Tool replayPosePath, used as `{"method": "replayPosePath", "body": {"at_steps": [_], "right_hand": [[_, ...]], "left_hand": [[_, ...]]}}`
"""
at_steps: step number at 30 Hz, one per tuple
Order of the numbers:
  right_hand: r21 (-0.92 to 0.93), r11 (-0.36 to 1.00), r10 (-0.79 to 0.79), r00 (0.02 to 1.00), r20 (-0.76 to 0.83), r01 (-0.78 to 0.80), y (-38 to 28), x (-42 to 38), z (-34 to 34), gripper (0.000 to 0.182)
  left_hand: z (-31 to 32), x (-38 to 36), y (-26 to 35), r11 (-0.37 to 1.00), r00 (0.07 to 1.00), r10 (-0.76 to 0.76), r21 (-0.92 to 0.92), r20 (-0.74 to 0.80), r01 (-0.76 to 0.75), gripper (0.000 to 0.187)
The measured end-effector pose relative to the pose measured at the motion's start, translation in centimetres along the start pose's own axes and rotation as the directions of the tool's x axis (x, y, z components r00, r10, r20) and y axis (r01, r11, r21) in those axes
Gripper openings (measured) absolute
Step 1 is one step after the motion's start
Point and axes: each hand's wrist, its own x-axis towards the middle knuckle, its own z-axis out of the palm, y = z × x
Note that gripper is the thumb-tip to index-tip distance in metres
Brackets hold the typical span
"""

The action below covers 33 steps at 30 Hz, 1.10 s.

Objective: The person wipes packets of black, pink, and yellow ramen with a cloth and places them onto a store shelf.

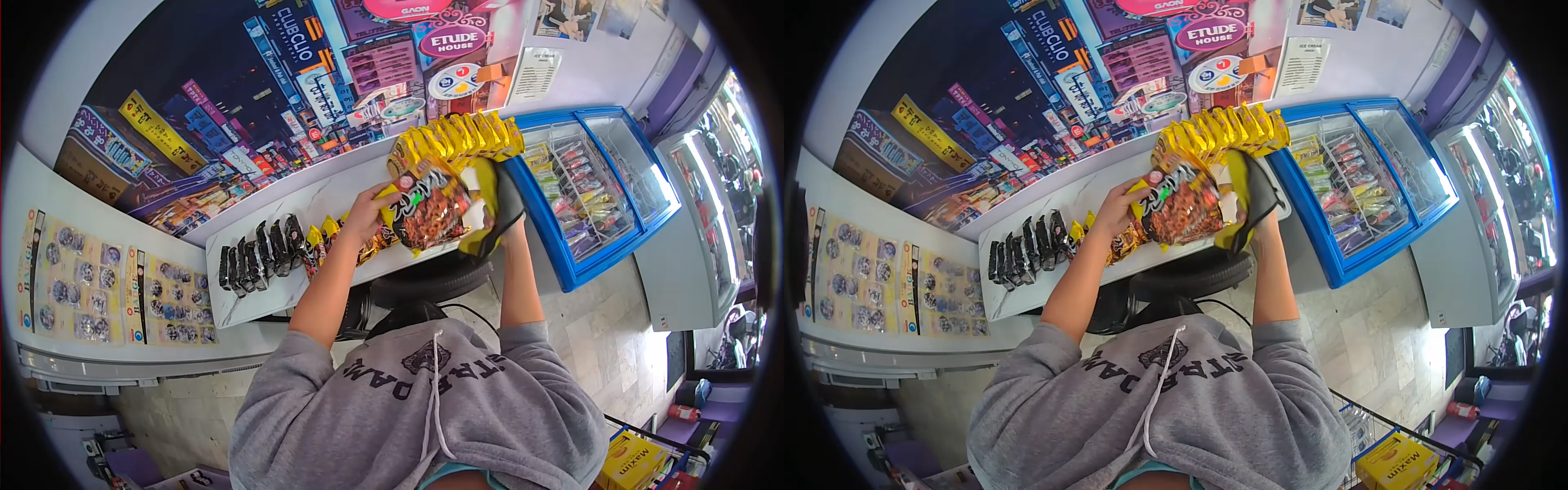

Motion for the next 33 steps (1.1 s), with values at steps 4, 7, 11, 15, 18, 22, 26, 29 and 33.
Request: {"method": "replayPosePath", "body": {"at_steps": [4, 7, 11, 15, 18, 22, 26, 29, 33], "right_hand": [[-0.266, 0.964, 0.041, 0.997, 0.070, -0.021, 2.8, 1.1, -2.3, 0.032], [-0.330, 0.937, 0.095, 0.992, -0.078, -0.116, 5.0, 2.7, -3.3, 0.042], [-0.391, 0.910, 0.089, 0.985, -0.146, -0.140, 7.7, 4.7, -4.2, 0.037], [-0.436, 0.881, 0.101, 0.972, -0.211, -0.186, 9.6, 7.4, -6.3, 0.029], [-0.546, 0.821, -0.030, 0.941, -0.337, -0.169, 9.0, 10.2, -8.1, 0.038], [-0.849, 0.515, -0.397, 0.845, -0.358, -0.117, 4.9, 12.3, -8.1, 0.043], [-0.988, -0.122, -0.773, 0.634, 0.038, -0.090, 4.6, 11.8, -6.9, 0.041], [-0.895, 0.417, -0.168, 0.954, -0.248, -0.159, 6.2, 9.6, -3.8, 0.041], [-0.848, 0.454, 0.054, 0.958, -0.280, -0.273, 12.8, 9.1, -5.1, 0.066]], "left_hand": [[-2.4, 5.0, -4.9, 0.948, 0.993, -0.049, 0.307, -0.105, 0.079, 0.047], [-5.1, 8.7, -10.2, 0.929, 0.948, 0.048, 0.364, -0.313, 0.073, 0.055], [-7.6, 10.8, -15.4, 0.929, 0.911, 0.108, 0.367, -0.398, 0.050, 0.051], [-5.4, 9.7, -14.9, 0.690, 0.811, 0.324, 0.708, -0.486, 0.149, 0.046], [-5.0, 9.8, -14.9, 0.553, 0.789, 0.333, 0.785, -0.516, 0.279, 0.048], [-5.7, 10.2, -16.0, 0.553, 0.768, 0.329, 0.771, -0.549, 0.315, 0.055], [-5.6, 8.9, -17.6, 0.797, 0.809, 0.249, 0.587, -0.532, 0.141, 0.053], [-4.2, 6.2, -18.0, 0.824, 0.779, 0.045, 0.465, -0.625, 0.325, 0.052], [-3.8, 5.1, -18.3, 0.921, 0.803, -0.088, 0.258, -0.590, 0.291, 0.058]]}}
